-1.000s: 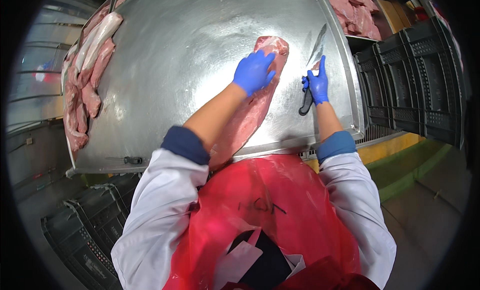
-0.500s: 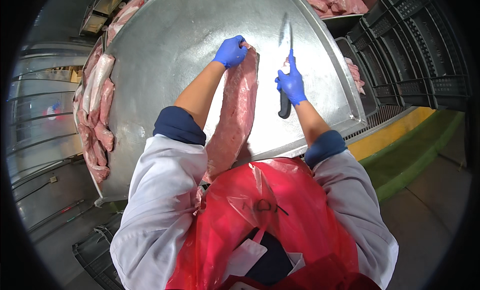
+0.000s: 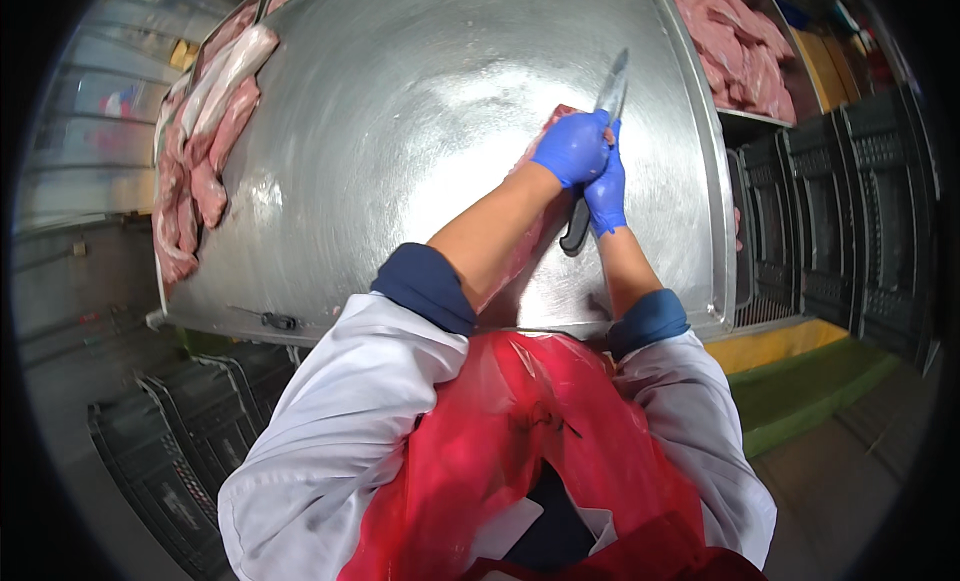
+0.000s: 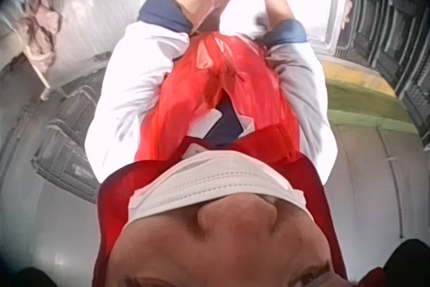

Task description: The person trims fat and connective tissue from large cuts of raw meat using a knife. They repeatedly pick up pieces from a pile, trim them on a stainless steel table, and place the trimmed meat into a bin.

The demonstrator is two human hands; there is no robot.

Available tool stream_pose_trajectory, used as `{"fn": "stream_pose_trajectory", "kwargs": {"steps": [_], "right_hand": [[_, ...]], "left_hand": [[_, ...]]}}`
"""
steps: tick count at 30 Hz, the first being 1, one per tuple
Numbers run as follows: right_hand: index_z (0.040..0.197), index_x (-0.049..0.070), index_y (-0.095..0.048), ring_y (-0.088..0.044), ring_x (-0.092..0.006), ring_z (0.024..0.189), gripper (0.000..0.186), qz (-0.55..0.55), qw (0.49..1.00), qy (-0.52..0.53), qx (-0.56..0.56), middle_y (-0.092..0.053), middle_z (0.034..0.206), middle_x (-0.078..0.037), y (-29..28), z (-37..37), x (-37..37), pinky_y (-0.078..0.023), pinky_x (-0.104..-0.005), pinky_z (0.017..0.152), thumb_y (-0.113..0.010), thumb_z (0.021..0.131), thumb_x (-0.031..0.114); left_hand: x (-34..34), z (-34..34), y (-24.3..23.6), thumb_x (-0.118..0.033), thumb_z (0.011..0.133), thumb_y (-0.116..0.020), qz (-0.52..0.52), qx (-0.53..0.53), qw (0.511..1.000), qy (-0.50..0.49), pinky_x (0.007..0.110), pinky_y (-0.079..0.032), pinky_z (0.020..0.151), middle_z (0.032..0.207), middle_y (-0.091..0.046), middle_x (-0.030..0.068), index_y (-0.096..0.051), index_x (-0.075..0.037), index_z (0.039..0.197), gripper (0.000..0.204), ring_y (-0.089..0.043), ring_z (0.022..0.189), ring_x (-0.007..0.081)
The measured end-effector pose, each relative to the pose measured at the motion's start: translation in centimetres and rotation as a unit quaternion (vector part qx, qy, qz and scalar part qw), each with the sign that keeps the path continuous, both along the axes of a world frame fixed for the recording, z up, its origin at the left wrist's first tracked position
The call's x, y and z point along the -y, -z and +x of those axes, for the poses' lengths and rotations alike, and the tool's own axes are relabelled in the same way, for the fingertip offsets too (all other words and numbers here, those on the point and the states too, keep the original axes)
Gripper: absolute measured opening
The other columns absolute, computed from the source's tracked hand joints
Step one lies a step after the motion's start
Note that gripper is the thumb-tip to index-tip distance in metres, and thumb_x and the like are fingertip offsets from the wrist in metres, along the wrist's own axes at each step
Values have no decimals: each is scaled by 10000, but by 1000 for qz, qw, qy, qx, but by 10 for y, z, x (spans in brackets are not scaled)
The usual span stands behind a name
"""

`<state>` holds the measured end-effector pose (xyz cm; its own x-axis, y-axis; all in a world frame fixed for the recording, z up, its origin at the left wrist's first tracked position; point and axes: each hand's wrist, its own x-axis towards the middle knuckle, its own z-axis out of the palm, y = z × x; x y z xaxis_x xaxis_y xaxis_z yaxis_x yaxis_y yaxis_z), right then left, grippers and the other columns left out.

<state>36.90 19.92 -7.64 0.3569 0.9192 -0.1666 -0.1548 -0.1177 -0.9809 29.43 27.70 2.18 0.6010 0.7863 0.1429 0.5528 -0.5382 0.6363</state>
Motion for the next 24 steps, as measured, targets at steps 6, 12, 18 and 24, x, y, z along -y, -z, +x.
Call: {"fn": "stream_pose_trajectory", "kwargs": {"steps": [6, 12, 18, 24], "right_hand": [[1539, 22, -283, -600, -150, 979, 689, -77, 994, -21, -75, -601, 1206, -99, -30, -37, 85, -516, -312, 824, -614, 978, 246], [1417, 45, -435, -601, -141, 938, 527, -9, 998, 50, -34, -609, 1172, -75, 90, -1, 91, -523, -301, 813, -615, 987, 292], [1253, 73, -533, -582, -142, 916, 314, 68, 944, -208, -246, -589, 1092, -47, 88, 64, 49, -514, -305, 804, -549, 1018, 280], [1391, 131, -341, -554, -137, 766, 459, -14, 998, 53, -9, -590, 1002, -63, 46, -31, 129, -484, -296, 671, -523, 969, 137]], "left_hand": [[40, 5, -9, -72, 851, -593, -49, 46, 998, -10, 418, -546, 701, 830, -701, 150, -666, -69, 1013, 179, -699, 781, 320], [49, 31, -3, -59, 843, -578, -110, 131, 985, -21, 455, -549, 696, 848, -703, 167, -610, -61, 932, 95, -706, 797, 353], [91, 42, -29, -50, 850, -549, -113, 181, 976, 52, 480, -543, 737, 843, -708, 169, -604, -49, 932, 99, -699, 823, 374], [83, 59, -36, -73, 865, -548, -113, 237, 964, 33, 475, -540, 711, 846, -702, 168, -599, -61, 936, 88, -693, 792, 381]]}}
